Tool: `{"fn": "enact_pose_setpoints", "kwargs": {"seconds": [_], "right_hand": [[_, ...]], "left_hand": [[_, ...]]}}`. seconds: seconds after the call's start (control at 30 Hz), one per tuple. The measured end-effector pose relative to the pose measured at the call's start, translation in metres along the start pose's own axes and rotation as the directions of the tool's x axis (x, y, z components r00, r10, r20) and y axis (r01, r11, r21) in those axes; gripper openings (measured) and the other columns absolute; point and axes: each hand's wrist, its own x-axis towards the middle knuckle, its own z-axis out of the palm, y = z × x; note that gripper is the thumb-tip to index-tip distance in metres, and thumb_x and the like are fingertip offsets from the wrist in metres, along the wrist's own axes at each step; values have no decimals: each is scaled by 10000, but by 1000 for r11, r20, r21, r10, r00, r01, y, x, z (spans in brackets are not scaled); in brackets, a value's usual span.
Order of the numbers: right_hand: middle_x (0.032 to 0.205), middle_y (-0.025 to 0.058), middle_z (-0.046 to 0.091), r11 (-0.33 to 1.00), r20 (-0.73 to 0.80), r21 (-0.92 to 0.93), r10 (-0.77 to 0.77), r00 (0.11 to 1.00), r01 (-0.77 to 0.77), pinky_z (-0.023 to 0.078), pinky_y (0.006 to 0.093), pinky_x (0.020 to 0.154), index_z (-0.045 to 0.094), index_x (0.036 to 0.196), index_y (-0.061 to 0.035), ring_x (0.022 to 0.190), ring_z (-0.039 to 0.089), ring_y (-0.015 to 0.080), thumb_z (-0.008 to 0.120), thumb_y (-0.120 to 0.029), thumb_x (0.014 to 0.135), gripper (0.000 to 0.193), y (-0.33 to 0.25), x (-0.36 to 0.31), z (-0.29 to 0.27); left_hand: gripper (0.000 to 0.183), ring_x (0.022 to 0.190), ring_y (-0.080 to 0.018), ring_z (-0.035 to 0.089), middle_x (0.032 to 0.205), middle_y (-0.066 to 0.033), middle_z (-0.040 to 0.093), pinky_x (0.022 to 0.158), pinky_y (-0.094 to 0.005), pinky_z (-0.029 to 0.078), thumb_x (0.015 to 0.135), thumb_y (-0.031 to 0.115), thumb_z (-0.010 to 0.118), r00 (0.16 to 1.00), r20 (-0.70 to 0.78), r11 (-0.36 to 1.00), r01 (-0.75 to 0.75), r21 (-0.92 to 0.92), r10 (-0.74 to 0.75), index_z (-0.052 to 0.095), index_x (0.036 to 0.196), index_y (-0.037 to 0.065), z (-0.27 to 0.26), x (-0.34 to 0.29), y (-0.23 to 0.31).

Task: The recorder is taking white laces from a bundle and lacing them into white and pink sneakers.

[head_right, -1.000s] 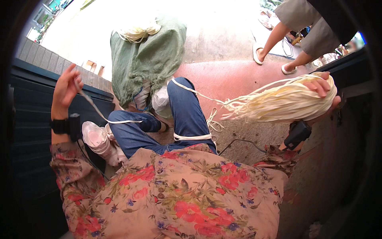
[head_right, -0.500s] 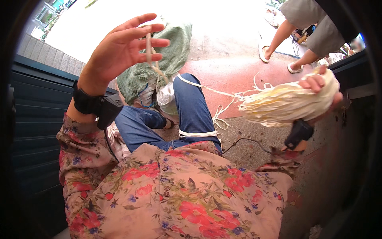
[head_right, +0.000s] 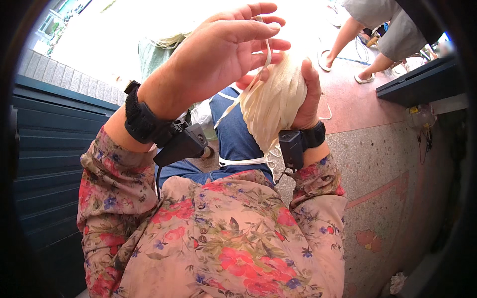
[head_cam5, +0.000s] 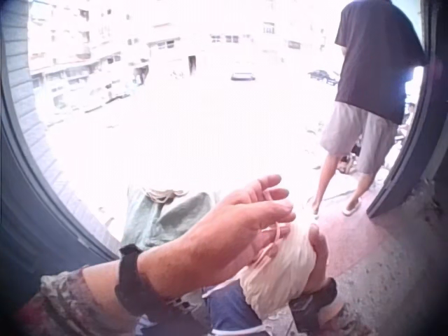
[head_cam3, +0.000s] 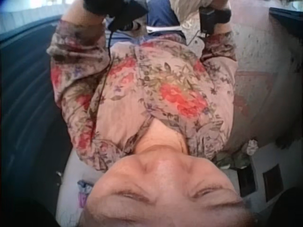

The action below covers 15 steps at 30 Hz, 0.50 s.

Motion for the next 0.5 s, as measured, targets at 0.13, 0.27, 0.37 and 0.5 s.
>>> {"fn": "enact_pose_setpoints", "kwargs": {"seconds": [0.13, 0.27, 0.37, 0.5], "right_hand": [[1013, 144, 530, 999, 53, -10, 54, 997, -53, 486, 429, 705, 409, 1153, -25, 752, 576, 279, 432, -548, 795, 635, 4, 8, 4], [1023, 168, 511, 982, 125, -105, 171, 977, -158, 470, 423, 724, 383, 1181, -24, 699, 553, 245, 410, -559, 800, 657, 0, 8, 5], [936, 129, 482, 972, 128, -174, 180, 975, -156, 426, 356, 673, 328, 1232, 4, 662, 526, 200, 395, -574, 797, 726, -9, 12, 15], [942, 117, 473, 956, 147, -283, 128, 981, -82, 402, 330, 702, 262, 1266, 34, 699, 494, 171, 430, -564, 788, 783, -38, 22, 40]], "left_hand": [[573, 987, -223, 441, 1182, -131, 337, 824, -340, 418, 816, 55, 509, 995, 90, 997, 42, -72, -35, 199, 1290, -30, -16, 2, 10], [516, 947, -198, 462, 1106, -117, 397, 804, -298, 424, 818, 42, 494, 997, 3, 996, 72, -45, -72, 241, 1261, -36, -37, -3, 8], [455, 932, -192, 475, 1065, -107, 443, 805, -301, 422, 829, 49, 480, 993, 114, 985, 38, -167, -19, 288, 1234, -26, -51, 2, 8], [383, 905, -190, 498, 1082, -104, 472, 780, -327, 433, 847, 85, 484, 999, 43, 992, -8, -126, 13, 360, 1198, -8, -66, 7, 16]]}}
